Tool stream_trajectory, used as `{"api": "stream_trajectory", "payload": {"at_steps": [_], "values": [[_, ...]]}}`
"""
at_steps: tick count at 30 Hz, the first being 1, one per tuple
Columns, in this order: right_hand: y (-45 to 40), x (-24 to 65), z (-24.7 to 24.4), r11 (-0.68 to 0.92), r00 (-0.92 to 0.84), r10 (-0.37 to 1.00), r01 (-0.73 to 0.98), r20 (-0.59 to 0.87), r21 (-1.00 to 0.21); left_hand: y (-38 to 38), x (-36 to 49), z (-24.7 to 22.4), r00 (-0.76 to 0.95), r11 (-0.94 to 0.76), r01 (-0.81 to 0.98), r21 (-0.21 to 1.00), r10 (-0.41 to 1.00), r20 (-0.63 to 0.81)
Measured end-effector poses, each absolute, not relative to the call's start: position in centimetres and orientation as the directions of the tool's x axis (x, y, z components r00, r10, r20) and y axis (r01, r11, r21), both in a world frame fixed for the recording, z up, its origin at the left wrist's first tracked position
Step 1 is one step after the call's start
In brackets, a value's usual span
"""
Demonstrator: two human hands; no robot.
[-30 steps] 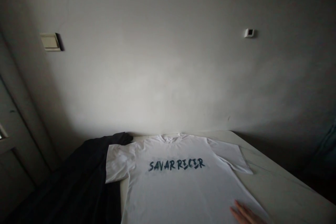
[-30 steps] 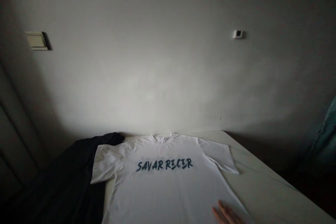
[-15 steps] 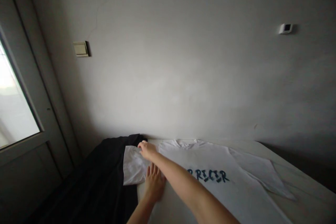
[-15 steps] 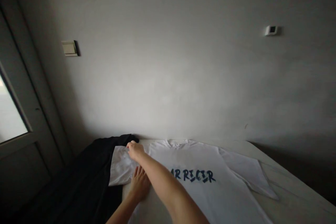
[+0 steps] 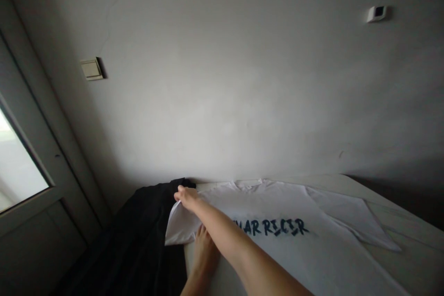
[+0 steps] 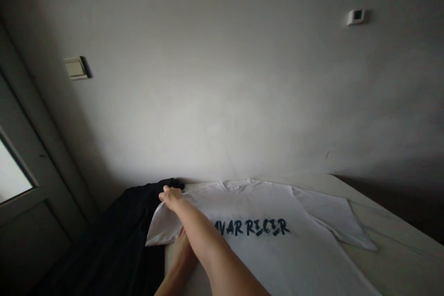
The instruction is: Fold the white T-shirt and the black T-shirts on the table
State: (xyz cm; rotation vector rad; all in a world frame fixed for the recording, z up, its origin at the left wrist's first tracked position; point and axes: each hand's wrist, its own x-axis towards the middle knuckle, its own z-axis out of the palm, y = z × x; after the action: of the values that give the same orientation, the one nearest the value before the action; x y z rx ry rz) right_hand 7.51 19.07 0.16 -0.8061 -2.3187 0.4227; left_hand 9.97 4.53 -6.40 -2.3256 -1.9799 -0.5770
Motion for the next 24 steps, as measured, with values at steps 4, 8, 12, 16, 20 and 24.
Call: {"api": "stream_trajectory", "payload": {"at_steps": [4, 8, 12, 16, 20, 24], "values": [[20.2, 11.9, 1.4, 0.723, -0.524, 0.686, 0.420, 0.504, -0.548, 0.6, 9.0, -5.5, -0.027, -0.008, 0.996, 0.086, 0.918, 0.395], [21.3, 15.5, 1.8, 0.704, -0.477, 0.700, 0.337, 0.532, -0.625, -1.8, 8.4, -4.6, -0.265, 0.266, 0.963, 0.050, 0.892, 0.366], [21.7, 18.6, 1.3, 0.666, -0.411, 0.735, 0.289, 0.539, -0.687, -2.4, 9.4, -2.6, -0.315, 0.306, 0.947, 0.104, 0.945, 0.085], [21.9, 22.4, 0.8, 0.630, -0.322, 0.773, 0.281, 0.547, -0.724, -3.8, 11.2, -1.5, -0.277, 0.280, 0.931, 0.232, 0.960, -0.048], [22.3, 26.4, 0.2, 0.598, -0.285, 0.800, 0.299, 0.528, -0.744, -6.3, 12.6, -2.4, -0.194, 0.216, 0.952, 0.215, 0.974, -0.119], [22.7, 29.2, -0.8, 0.548, -0.235, 0.837, 0.339, 0.495, -0.765, -8.6, 13.0, -4.6, -0.153, 0.195, 0.968, 0.156, 0.958, -0.244]]}}
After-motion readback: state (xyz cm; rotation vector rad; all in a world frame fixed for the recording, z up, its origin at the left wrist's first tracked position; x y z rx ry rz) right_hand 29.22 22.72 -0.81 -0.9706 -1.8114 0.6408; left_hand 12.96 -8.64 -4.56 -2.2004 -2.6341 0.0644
